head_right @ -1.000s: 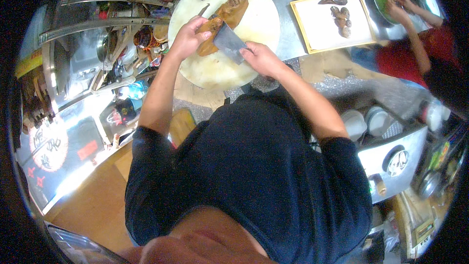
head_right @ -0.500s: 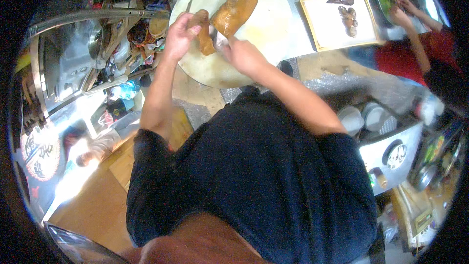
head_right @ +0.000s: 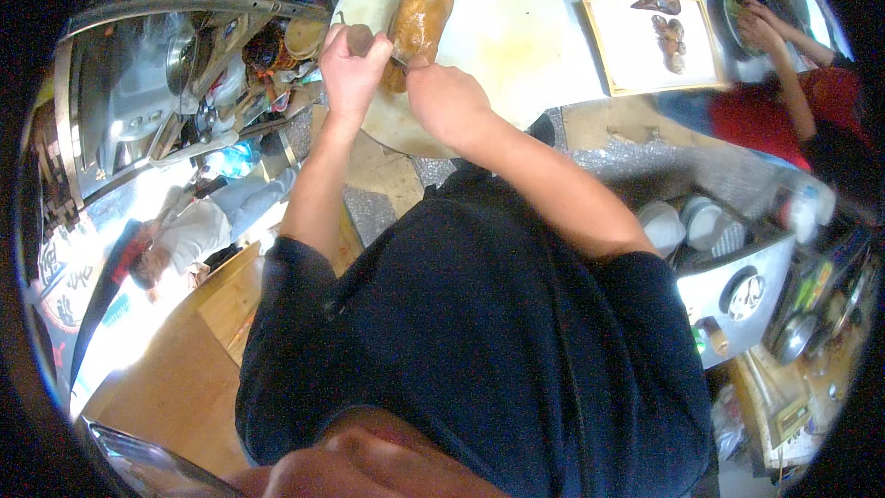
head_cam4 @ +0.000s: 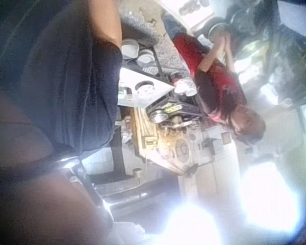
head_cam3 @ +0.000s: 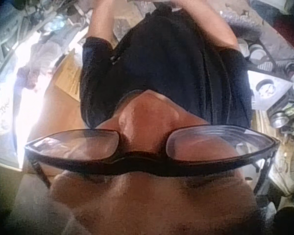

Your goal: The person retrieves a whole cooked duck from a steamer, places it on a cutting board, and uses a cleaver to chop it into smaller pieces. The chopped pieces are then arranged on a wooden serving tray.

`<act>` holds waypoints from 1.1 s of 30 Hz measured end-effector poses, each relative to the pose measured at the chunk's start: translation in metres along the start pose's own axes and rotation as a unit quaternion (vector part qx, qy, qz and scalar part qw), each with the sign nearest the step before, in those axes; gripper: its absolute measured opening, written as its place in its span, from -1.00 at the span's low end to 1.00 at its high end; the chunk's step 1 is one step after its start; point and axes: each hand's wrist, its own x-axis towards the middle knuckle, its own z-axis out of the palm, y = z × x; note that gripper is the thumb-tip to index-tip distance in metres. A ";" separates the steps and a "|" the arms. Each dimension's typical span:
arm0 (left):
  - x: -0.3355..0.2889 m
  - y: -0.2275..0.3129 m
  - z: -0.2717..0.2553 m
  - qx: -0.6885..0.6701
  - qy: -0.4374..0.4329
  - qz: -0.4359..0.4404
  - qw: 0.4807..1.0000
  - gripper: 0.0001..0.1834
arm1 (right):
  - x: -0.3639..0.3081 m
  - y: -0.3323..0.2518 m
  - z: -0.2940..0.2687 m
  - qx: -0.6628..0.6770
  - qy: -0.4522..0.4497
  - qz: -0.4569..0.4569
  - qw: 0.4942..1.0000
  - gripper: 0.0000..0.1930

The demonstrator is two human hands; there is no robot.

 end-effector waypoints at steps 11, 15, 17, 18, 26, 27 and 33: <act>-0.036 -0.029 -0.030 -0.213 0.020 -0.162 0.963 -0.84 | 0.002 0.041 0.013 0.128 0.028 -0.035 0.991 -0.70; -0.031 -0.033 -0.027 -0.201 0.016 -0.183 0.962 -0.85 | -0.013 0.036 -0.002 0.060 -0.012 -0.029 0.998 -0.68; -0.031 -0.037 -0.027 -0.202 0.019 -0.194 0.960 -0.85 | -0.017 0.037 -0.009 0.035 -0.036 -0.034 0.998 -0.67; -0.031 -0.040 -0.027 -0.241 0.018 -0.191 0.951 -0.85 | -0.017 0.038 -0.013 0.036 -0.034 -0.042 0.998 -0.67; -0.064 -0.037 -0.015 -0.308 0.061 -0.195 0.929 -0.78 | 0.014 -0.018 0.010 -0.050 -0.082 -0.035 0.995 -0.74; -0.073 -0.035 -0.012 -0.312 0.066 -0.200 0.927 -0.77 | 0.020 -0.027 0.018 -0.041 -0.057 -0.057 0.996 -0.74; -0.103 -0.043 -0.020 -0.328 0.169 -0.169 0.914 -0.70 | 0.032 0.002 0.046 0.046 0.004 -0.022 0.999 -0.64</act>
